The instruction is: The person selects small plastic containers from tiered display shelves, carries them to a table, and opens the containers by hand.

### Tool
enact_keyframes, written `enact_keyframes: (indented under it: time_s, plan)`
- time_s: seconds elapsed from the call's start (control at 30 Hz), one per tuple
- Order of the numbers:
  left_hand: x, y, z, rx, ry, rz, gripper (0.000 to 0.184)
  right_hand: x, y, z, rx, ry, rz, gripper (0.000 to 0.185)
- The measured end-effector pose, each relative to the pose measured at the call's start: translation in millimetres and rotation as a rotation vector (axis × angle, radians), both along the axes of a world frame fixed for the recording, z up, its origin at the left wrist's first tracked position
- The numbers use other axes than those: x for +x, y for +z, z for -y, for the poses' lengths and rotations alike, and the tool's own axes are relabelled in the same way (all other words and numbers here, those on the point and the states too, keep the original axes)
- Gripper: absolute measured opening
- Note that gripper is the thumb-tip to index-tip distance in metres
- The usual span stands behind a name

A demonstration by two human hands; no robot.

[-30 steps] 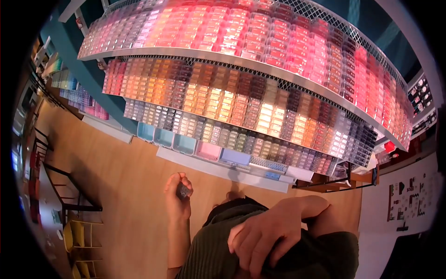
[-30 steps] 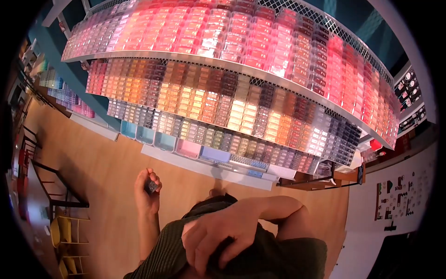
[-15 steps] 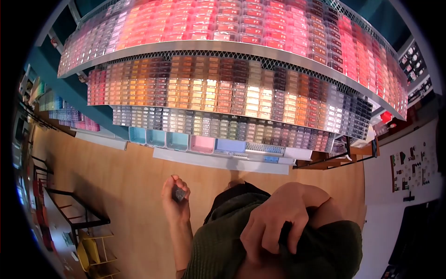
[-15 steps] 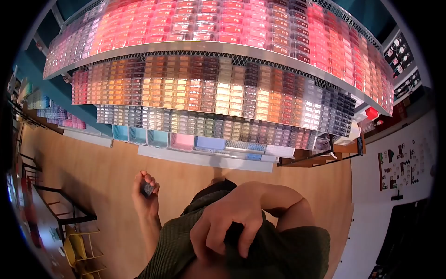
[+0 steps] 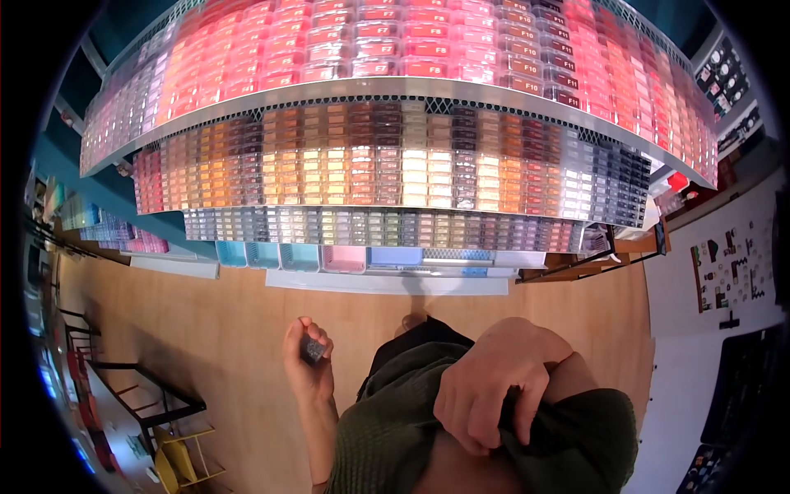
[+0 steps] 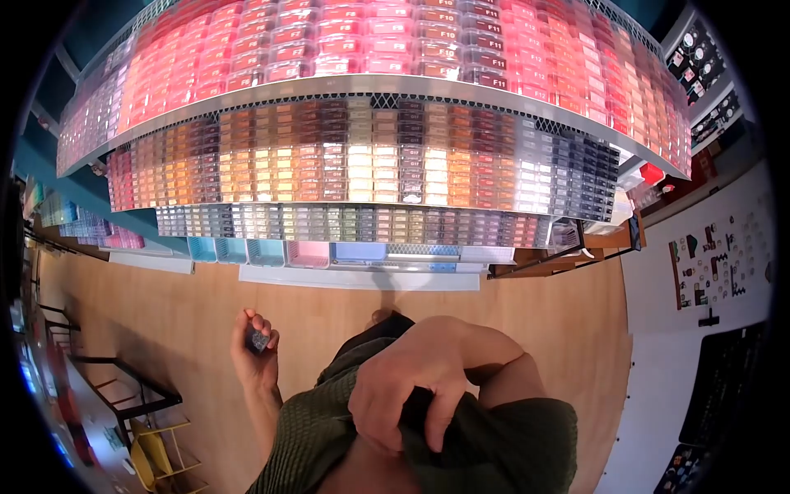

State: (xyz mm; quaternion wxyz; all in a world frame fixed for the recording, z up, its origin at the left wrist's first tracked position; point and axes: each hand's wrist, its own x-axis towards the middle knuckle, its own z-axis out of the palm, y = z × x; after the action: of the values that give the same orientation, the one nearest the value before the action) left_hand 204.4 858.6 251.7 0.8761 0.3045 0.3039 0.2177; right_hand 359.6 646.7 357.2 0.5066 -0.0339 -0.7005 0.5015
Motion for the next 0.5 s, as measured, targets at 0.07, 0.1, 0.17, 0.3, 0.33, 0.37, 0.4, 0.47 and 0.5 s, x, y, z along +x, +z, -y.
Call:
enact_keyframes:
  time_s: [0.07,0.1,0.17,0.3,0.33,0.37,0.4,0.47,0.5]
  plan:
    - [2,2,4,-0.001,0.013,-0.019,0.014,5,-7,-3,0.047,0.024,0.024,0.029]
    - [3,3,6,-0.002,0.022,-0.028,0.014,3,-8,-4,0.041,-0.015,-0.063,0.03]
    - [3,1,7,0.011,0.018,-0.019,0.014,-6,-10,-6,0.027,-0.091,-0.243,0.031]
    - [4,3,14,-0.002,0.075,-0.011,0.018,5,-19,-8,0.026,0.025,-0.22,0.03]
    - [3,3,15,-0.006,0.08,-0.016,0.018,16,-22,-9,0.014,0.058,-0.154,0.029]
    - [3,3,16,-0.01,0.086,-0.018,0.017,27,-23,-10,0.003,0.092,-0.084,0.028]
    - [3,4,17,-0.013,0.093,-0.02,0.017,36,-20,-8,-0.046,-0.043,-0.092,0.026]
    - [3,6,20,-0.001,0.118,-0.033,0.016,54,-13,1,-0.149,-0.313,-0.107,0.023]
    - [4,7,21,0.004,0.128,-0.039,0.016,66,-14,5,-0.16,-0.59,0.031,0.019]
